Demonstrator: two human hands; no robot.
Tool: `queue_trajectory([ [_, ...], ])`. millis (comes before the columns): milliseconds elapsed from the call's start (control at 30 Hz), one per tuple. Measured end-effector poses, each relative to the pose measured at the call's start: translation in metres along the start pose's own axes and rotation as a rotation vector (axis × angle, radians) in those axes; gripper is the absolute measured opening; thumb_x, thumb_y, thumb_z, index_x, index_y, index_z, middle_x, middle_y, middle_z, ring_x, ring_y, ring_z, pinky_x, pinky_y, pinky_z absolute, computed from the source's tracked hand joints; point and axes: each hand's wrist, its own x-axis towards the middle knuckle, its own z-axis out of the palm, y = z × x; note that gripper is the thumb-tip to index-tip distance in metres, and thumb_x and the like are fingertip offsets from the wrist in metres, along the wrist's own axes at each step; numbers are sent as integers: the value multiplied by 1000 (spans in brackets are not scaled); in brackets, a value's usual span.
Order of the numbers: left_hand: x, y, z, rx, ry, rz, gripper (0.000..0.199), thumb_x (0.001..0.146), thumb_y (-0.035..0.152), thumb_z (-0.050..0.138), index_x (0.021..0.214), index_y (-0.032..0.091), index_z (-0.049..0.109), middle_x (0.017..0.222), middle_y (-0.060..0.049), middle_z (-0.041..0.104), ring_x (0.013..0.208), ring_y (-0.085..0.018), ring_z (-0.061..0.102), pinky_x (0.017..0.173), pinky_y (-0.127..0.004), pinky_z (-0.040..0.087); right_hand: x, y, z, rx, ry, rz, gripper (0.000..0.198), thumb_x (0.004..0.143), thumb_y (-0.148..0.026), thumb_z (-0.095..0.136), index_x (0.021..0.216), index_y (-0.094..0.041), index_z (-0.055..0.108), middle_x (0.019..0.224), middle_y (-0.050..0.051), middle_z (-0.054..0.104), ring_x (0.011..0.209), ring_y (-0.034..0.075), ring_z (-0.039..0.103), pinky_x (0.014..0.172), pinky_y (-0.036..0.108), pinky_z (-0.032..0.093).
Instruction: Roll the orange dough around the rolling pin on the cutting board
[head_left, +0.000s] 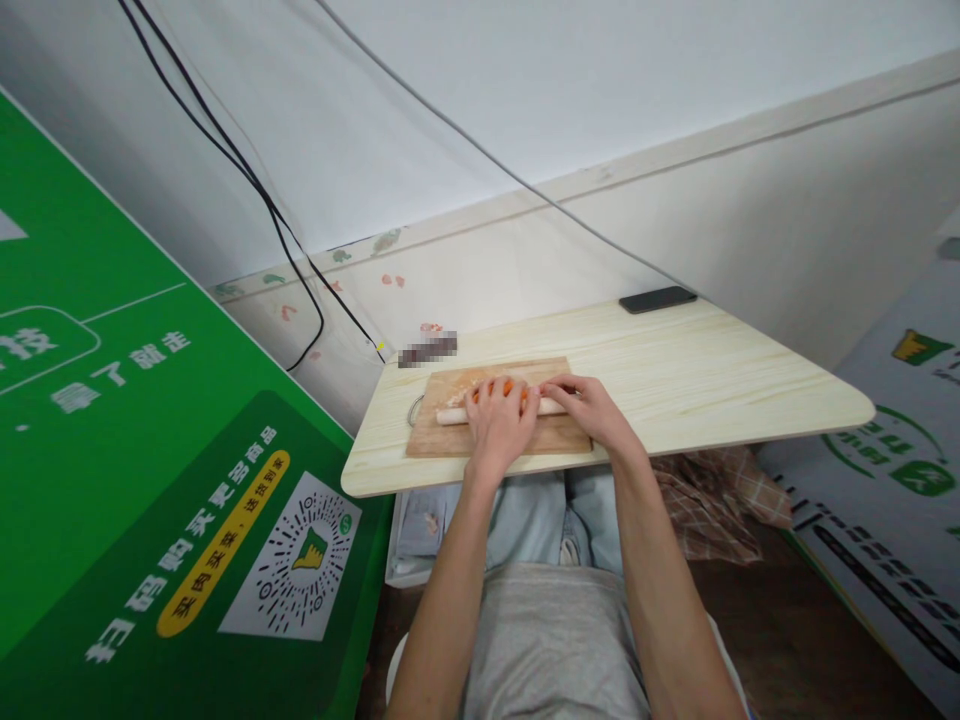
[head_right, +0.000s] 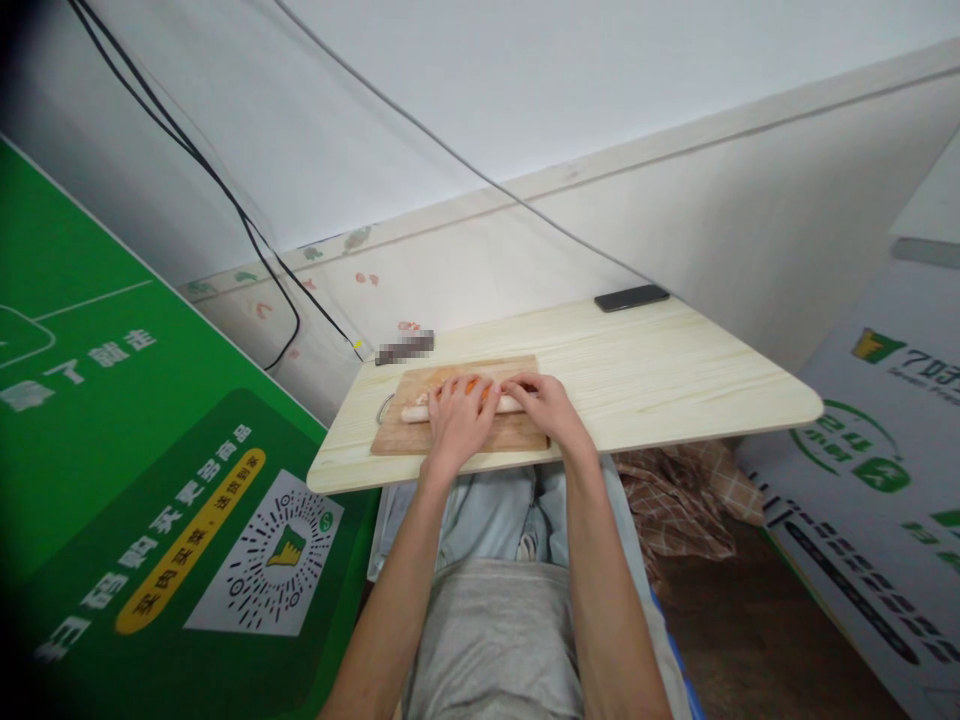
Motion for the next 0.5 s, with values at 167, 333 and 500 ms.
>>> queue_trajectory([
  [167,0,0,0,2,-7,4,45,113,50,35,126,33,75,143,-4,72,133,-28,57,118,-49,34,4,5,3,-1,-3,10,30,94,-43,64,95,-22,85,106,7,86,102,29,77,101,43,57],
  [333,2,0,-1,-8,-10,-5,45,113,51,35,126,33,75,142,-5,72,134,-29,56,118,-51,34,4,8,4,-31,15,0,30,95,-41,61,94,-23,84,104,7,86,102,28,77,102,42,56],
  [500,8,-1,0,7,-36,-6,45,112,50,36,124,33,76,139,-5,74,132,-29,57,117,-51,35,5,11,4,-35,39,-13,32,98,-43,59,94,-23,83,105,7,85,104,28,76,104,41,56],
])
